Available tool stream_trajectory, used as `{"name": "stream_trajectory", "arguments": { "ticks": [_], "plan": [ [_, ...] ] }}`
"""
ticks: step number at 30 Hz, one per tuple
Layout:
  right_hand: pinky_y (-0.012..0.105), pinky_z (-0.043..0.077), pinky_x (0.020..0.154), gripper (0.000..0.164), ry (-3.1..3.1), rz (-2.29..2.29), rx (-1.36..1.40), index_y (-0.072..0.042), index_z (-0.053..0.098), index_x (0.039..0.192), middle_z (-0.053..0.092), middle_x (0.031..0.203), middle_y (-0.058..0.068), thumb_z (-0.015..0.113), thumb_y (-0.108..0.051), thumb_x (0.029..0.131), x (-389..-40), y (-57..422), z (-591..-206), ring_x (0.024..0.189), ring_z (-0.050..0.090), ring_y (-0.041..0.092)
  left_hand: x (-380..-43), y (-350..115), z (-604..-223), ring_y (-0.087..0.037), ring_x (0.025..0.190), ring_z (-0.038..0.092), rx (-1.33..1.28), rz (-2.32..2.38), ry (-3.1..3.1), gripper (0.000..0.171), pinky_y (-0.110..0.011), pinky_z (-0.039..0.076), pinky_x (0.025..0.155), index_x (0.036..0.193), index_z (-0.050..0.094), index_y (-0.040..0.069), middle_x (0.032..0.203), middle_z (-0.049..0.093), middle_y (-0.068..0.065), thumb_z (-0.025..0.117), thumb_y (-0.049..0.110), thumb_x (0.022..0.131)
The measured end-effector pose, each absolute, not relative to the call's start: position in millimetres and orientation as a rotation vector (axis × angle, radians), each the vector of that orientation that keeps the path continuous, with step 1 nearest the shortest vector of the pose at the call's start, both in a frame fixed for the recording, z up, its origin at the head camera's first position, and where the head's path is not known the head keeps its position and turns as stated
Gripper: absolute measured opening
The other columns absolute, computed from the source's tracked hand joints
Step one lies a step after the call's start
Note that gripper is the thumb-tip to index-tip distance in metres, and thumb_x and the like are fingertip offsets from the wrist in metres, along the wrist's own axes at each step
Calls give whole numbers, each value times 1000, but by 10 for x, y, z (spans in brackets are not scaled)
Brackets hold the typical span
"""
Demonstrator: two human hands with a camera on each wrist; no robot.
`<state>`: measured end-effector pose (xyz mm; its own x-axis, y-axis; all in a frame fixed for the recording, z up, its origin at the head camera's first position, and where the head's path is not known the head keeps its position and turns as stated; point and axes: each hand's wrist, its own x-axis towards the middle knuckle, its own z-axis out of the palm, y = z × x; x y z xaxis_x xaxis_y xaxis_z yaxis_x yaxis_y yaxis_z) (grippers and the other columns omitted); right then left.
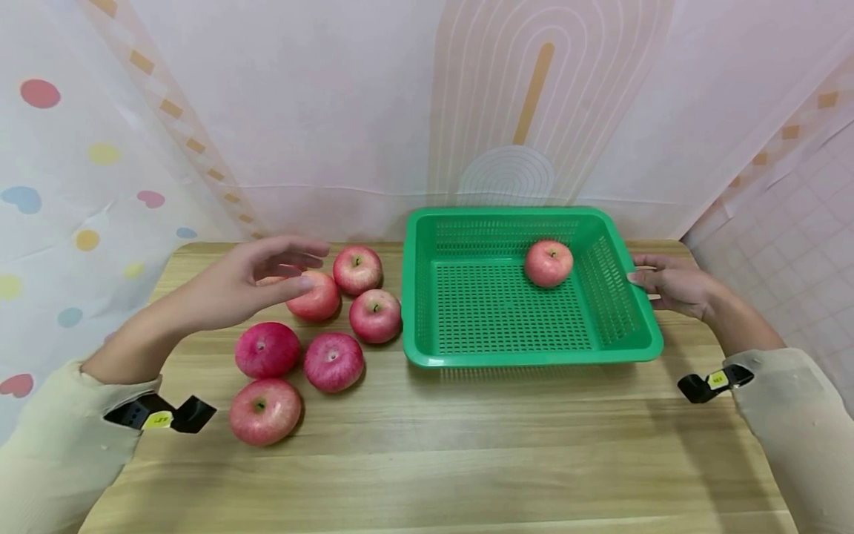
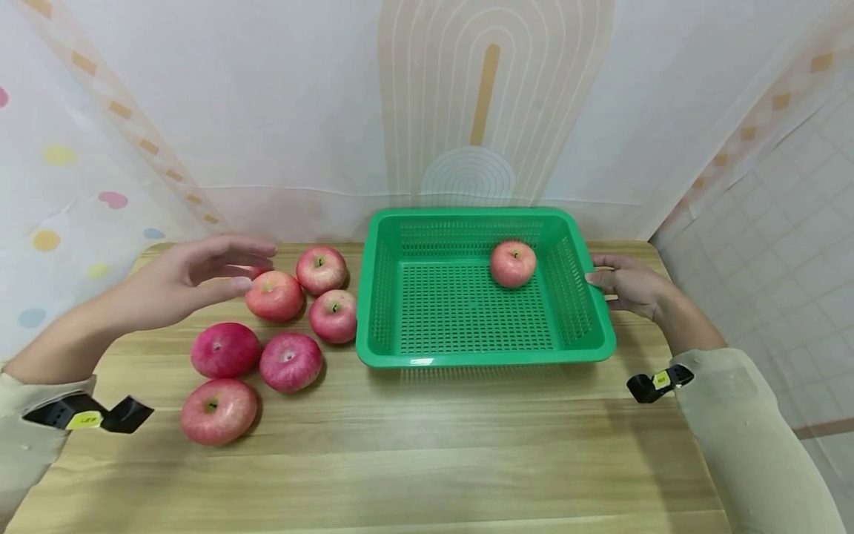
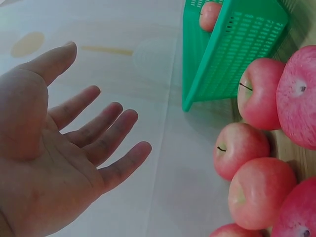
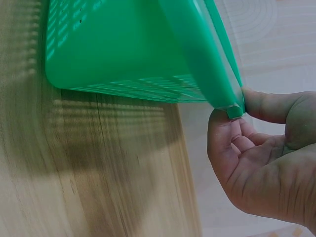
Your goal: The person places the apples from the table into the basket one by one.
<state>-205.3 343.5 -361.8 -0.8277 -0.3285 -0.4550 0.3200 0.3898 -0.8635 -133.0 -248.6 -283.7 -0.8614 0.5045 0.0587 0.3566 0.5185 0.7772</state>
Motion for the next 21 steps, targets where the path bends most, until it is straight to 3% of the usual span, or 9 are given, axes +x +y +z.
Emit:
{"name": "stream_trajectory", "arguments": {
  "ticks": [9, 21],
  "plan": [
    [31, 58, 79, 52, 2074, -1485, -4, 11, 18, 152, 67, 102, -11, 40, -11, 111, -2049, 3426, -3621, 92, 67, 5, -1208, -2670, -2873, -6, 115, 62, 737, 1325, 2609, 40, -17, 52, 90, 138, 58, 7, 130, 63, 4, 64, 2, 99],
    [31, 58, 80, 53, 2077, -1483, -9, 11, 18, 152, 67, 102, -11, 41, -12, 111, -2050, 3424, -3630, 93, 67, 5, -1108, -2929, -2992, -6, 120, 61, 738, 1445, 2560, 47, -15, 50, 94, 143, 52, 2, 140, 58, 4, 58, -8, 98]
  ]
}}
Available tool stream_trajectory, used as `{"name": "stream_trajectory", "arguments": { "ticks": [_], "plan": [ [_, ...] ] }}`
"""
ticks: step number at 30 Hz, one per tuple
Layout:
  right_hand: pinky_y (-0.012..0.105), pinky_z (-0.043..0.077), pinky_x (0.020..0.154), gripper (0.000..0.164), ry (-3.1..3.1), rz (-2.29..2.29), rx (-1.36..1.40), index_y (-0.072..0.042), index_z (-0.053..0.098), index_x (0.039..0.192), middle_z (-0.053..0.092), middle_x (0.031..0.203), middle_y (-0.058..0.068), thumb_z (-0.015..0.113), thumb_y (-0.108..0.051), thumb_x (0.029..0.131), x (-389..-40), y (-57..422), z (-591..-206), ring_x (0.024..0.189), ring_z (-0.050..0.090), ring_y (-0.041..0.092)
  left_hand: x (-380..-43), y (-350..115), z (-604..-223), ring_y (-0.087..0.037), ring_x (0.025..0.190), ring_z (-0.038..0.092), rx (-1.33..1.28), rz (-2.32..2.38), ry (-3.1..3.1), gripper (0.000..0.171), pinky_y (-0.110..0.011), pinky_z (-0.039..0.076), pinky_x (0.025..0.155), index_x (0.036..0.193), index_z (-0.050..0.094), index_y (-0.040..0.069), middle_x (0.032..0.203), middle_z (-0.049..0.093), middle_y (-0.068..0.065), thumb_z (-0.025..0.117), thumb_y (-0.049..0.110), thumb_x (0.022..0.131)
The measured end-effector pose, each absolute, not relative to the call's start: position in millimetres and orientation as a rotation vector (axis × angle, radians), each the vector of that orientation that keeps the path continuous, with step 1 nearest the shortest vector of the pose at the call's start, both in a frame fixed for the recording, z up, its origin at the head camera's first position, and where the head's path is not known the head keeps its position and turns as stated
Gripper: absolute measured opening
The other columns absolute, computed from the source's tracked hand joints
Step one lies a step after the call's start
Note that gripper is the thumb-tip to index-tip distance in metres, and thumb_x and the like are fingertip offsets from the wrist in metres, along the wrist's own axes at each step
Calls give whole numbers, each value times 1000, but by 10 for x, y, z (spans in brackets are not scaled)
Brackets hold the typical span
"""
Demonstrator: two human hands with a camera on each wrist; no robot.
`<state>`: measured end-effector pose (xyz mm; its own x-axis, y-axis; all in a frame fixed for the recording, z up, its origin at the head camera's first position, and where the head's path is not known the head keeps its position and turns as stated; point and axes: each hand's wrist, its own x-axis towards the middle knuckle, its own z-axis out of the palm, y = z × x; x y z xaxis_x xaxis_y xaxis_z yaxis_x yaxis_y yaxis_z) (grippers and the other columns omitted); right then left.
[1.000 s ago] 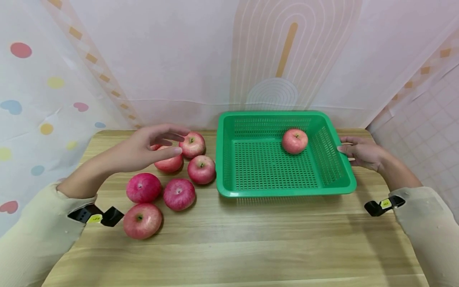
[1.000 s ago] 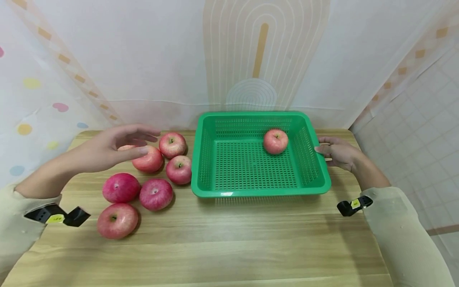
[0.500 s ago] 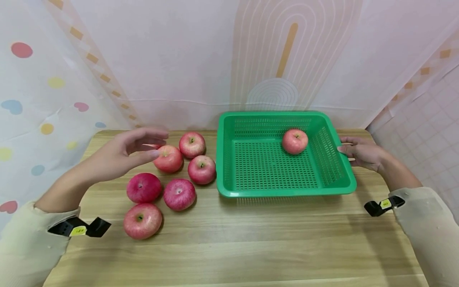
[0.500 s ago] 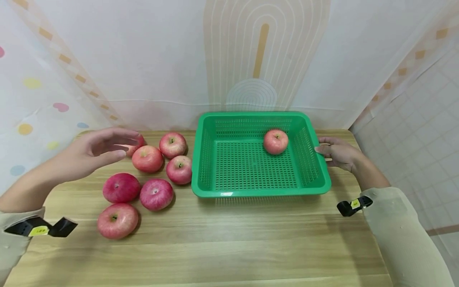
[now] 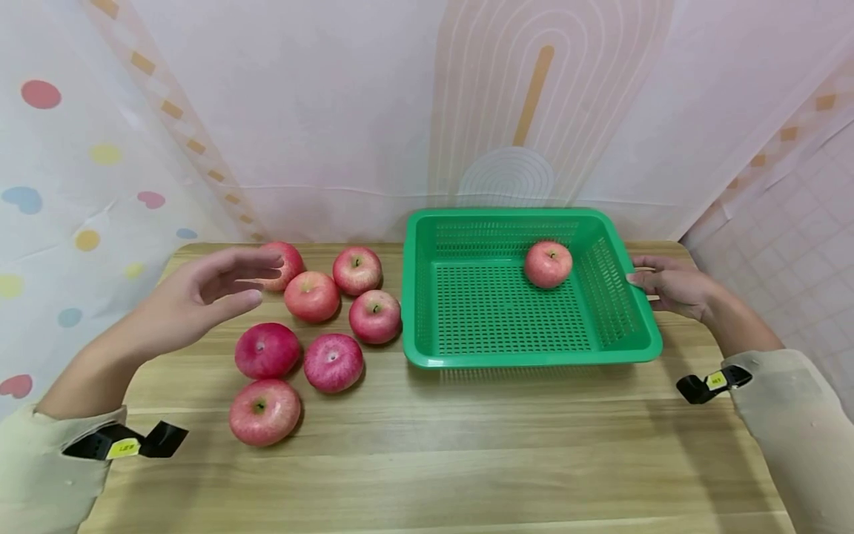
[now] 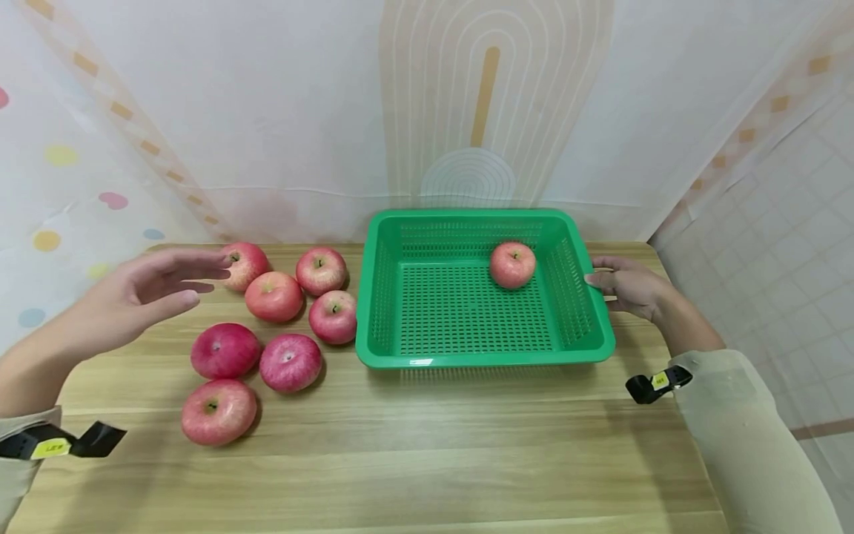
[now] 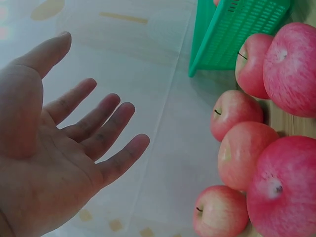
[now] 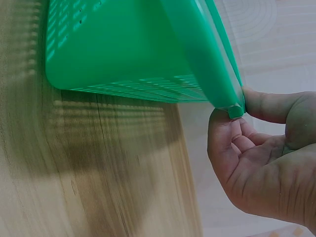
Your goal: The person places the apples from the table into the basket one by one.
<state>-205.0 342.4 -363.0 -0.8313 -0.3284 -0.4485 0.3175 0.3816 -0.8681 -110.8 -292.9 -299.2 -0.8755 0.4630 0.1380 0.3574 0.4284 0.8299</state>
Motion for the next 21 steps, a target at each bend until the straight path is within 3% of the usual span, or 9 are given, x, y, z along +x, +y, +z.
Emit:
{"name": "stream_trajectory", "arguments": {
  "ticks": [7, 21],
  "plan": [
    [31, 57, 80, 52, 2079, -1477, -6, 10, 18, 152, 66, 102, -11, 41, -13, 111, -2051, 3431, -3631, 93, 67, 5, -1094, -3075, -3125, -9, 124, 59, 843, 1599, 2446, 49, -16, 47, 99, 143, 49, -6, 140, 60, -2, 53, -18, 95],
    [31, 57, 80, 47, 2078, -1487, -2, 9, 24, 149, 67, 101, -10, 41, -12, 111, -2051, 3431, -3633, 92, 67, 6, -1046, -3357, -3469, -14, 135, 51, 864, 1787, 2288, 62, -19, 44, 105, 150, 35, -12, 147, 53, -8, 48, -26, 91]
  ]
}}
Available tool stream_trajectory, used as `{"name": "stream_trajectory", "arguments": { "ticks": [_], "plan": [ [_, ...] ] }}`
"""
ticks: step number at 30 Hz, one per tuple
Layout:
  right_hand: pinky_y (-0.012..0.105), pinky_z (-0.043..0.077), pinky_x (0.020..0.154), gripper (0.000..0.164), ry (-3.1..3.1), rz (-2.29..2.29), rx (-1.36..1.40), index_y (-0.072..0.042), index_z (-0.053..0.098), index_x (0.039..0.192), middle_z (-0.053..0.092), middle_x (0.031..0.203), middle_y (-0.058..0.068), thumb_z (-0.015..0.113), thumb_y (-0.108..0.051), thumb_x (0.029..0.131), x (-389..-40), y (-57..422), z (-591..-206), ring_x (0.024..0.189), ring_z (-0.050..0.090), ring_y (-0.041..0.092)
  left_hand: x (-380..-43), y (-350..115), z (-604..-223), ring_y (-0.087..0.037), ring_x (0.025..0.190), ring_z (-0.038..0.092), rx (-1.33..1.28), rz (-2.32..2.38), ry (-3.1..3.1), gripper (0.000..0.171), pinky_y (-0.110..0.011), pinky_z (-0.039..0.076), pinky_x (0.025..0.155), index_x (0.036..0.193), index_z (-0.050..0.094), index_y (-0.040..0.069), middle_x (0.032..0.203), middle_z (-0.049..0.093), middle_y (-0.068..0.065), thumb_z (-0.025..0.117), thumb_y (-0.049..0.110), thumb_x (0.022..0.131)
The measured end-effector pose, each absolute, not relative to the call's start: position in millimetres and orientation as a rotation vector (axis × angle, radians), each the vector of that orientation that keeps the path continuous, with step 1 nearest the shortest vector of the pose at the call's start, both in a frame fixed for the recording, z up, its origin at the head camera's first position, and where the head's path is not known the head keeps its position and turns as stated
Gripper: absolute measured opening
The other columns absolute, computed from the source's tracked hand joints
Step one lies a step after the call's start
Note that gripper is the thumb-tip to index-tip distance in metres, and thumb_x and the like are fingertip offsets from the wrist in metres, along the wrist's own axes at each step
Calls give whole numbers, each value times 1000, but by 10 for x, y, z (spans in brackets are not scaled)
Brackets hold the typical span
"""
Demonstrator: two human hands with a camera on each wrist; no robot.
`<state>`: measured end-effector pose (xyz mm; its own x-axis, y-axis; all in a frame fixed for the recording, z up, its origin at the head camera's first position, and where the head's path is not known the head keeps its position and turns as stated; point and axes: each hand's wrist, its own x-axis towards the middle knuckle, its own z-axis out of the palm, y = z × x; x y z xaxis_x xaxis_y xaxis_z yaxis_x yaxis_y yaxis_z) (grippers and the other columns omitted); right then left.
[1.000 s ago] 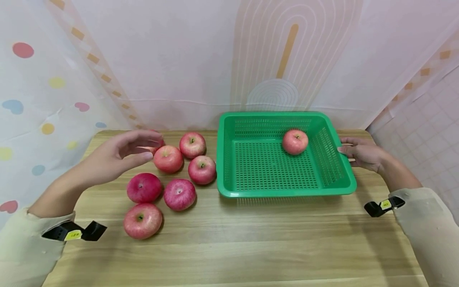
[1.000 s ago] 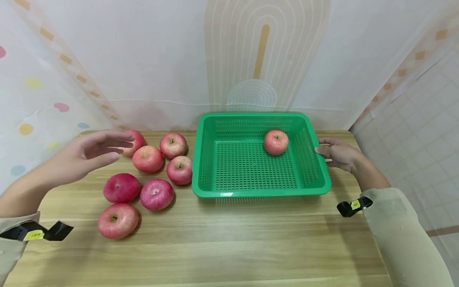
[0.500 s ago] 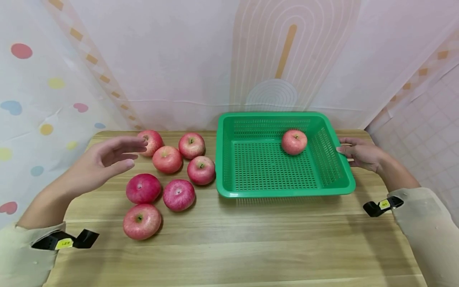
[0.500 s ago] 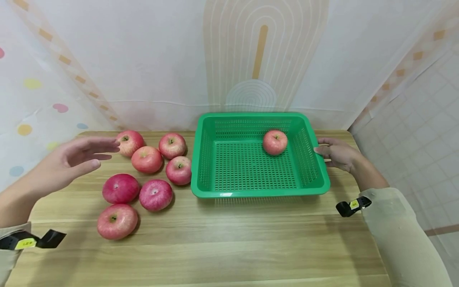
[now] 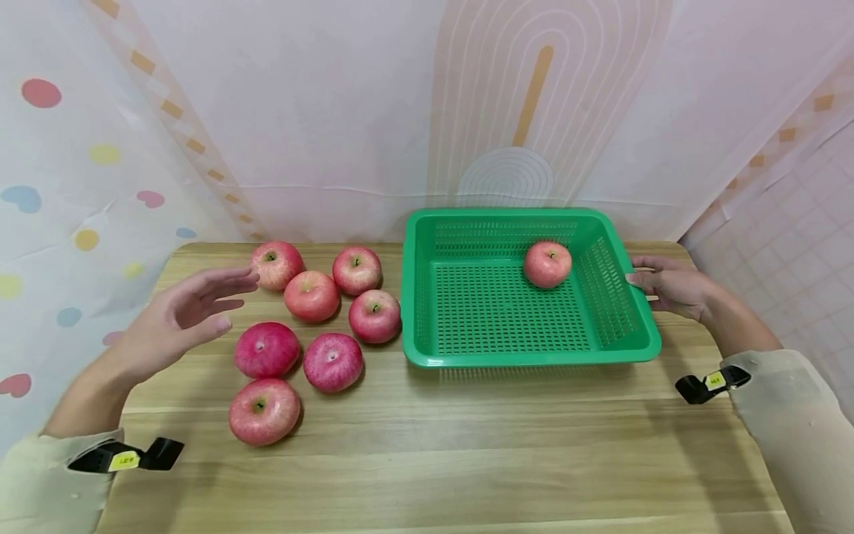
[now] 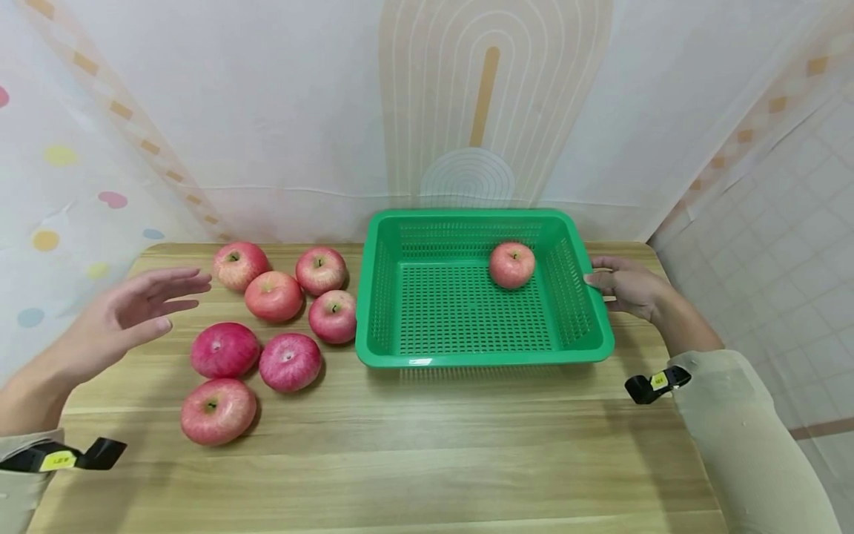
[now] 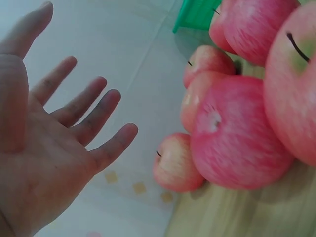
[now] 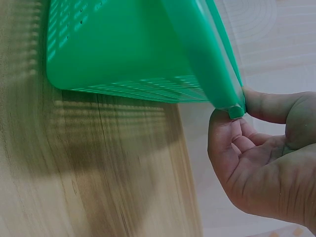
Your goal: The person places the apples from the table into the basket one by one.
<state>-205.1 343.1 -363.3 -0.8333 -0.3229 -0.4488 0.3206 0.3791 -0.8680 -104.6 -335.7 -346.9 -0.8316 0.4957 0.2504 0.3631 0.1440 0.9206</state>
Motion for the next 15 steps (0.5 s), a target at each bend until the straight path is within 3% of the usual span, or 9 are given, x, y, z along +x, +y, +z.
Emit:
{"name": "stream_trajectory", "arguments": {
  "ticks": [6, 15],
  "plan": [
    [31, 57, 79, 47, 2079, -1491, -5, 9, 23, 149, 67, 101, -10, 41, -11, 111, -2048, 3438, -3641, 92, 67, 5, -1056, -3475, -3651, -19, 139, 46, 900, 1866, 2199, 68, -22, 42, 108, 150, 31, -15, 151, 48, -14, 50, -29, 86],
    [31, 58, 79, 46, 2074, -1498, -10, 9, 24, 148, 67, 102, -10, 41, -11, 111, -2046, 3431, -3633, 92, 67, 6, -1068, -3673, -3975, -11, 139, 47, 821, 1852, 2160, 64, -19, 42, 107, 155, 26, -9, 152, 49, -4, 52, -16, 97]
  ]
}}
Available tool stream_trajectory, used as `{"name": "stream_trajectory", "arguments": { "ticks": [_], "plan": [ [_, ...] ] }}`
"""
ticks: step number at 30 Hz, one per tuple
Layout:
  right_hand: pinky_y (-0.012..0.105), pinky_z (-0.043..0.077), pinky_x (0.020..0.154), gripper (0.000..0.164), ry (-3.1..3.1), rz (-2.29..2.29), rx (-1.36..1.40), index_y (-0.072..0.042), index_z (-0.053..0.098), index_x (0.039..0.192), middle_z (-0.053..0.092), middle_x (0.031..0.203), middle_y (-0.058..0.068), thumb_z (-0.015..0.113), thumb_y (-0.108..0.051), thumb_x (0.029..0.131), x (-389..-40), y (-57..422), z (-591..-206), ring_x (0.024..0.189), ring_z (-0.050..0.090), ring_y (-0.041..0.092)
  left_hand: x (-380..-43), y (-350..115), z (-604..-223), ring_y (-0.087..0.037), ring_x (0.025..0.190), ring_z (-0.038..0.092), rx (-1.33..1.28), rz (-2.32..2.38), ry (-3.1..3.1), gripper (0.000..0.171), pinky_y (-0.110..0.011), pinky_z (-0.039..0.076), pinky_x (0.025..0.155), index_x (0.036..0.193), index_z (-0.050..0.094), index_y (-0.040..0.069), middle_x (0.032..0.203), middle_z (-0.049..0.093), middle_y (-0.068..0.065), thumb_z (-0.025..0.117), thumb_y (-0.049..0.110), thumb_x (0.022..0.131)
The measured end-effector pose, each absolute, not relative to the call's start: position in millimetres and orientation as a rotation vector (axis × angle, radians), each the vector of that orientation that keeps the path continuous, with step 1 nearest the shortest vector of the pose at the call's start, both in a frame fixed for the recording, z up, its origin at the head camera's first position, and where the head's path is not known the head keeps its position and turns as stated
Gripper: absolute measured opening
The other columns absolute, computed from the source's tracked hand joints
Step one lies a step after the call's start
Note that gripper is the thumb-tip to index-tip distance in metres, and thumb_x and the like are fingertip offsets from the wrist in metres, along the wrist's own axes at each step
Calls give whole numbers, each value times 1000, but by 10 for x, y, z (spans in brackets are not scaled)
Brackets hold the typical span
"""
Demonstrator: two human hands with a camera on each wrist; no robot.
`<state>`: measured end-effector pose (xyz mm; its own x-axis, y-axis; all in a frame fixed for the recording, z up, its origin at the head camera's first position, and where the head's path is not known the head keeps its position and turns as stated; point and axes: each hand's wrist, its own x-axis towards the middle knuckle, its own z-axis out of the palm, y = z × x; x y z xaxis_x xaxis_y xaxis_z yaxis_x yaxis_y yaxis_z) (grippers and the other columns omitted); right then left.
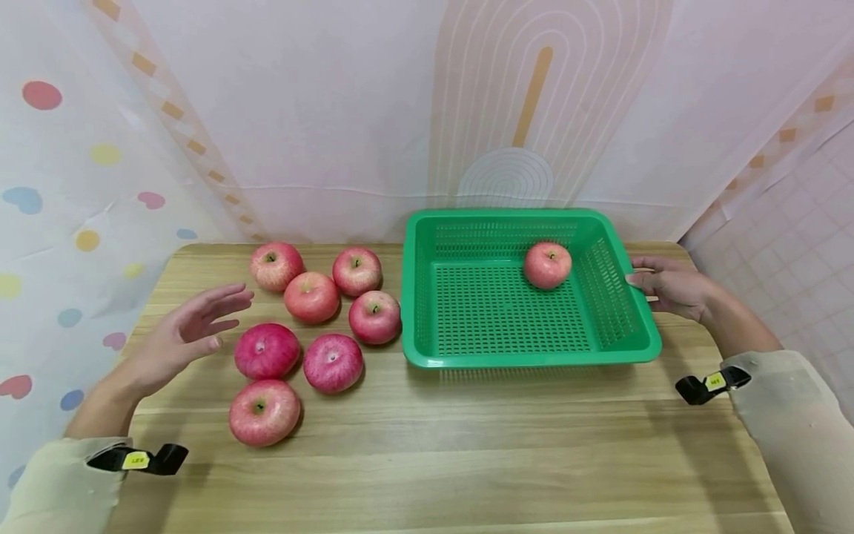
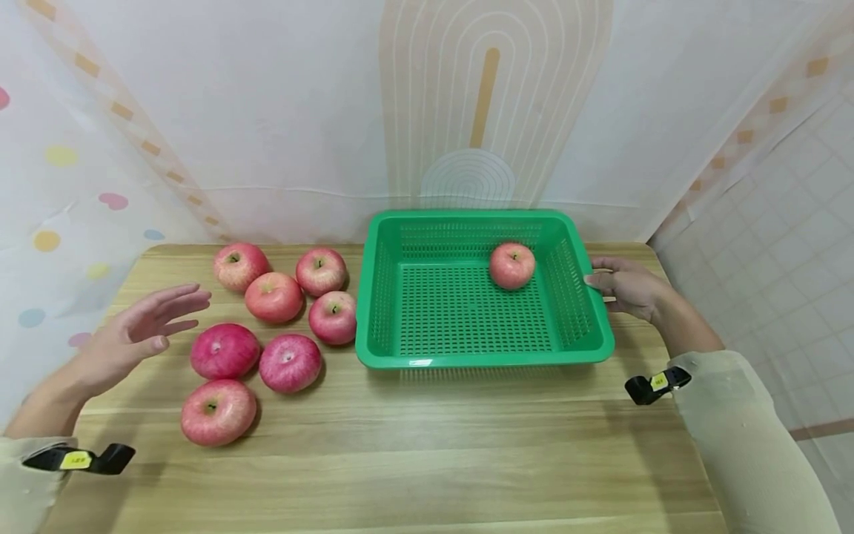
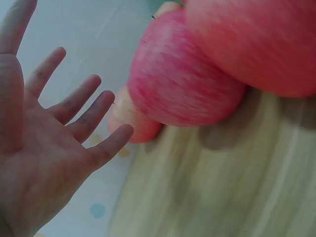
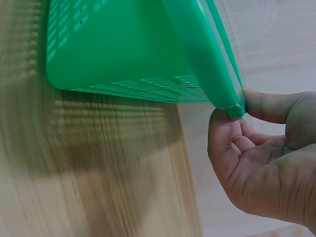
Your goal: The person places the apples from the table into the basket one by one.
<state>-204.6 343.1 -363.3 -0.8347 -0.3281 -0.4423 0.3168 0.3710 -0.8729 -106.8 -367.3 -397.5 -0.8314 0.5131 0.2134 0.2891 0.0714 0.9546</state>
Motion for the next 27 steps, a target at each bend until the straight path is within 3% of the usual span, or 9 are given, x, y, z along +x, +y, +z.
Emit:
{"name": "stream_trajectory", "arguments": {
  "ticks": [16, 27],
  "plan": [
    [31, 57, 81, 47, 2082, -1487, -13, 9, 24, 149, 66, 103, -10, 41, -12, 111, -2042, 3439, -3637, 94, 66, 5, -1039, -3666, -4244, -3, 136, 47, 658, 1695, 2201, 67, -19, 48, 99, 158, 26, -1, 154, 44, 7, 52, -12, 97],
    [31, 57, 80, 46, 2076, -1493, -13, 8, 25, 148, 66, 103, -10, 41, -11, 111, -2047, 3430, -3639, 93, 67, 6, -1070, -3594, -4375, -4, 132, 48, 661, 1642, 2264, 71, -15, 43, 100, 154, 30, -6, 155, 44, -6, 58, -16, 89]
  ]
}}
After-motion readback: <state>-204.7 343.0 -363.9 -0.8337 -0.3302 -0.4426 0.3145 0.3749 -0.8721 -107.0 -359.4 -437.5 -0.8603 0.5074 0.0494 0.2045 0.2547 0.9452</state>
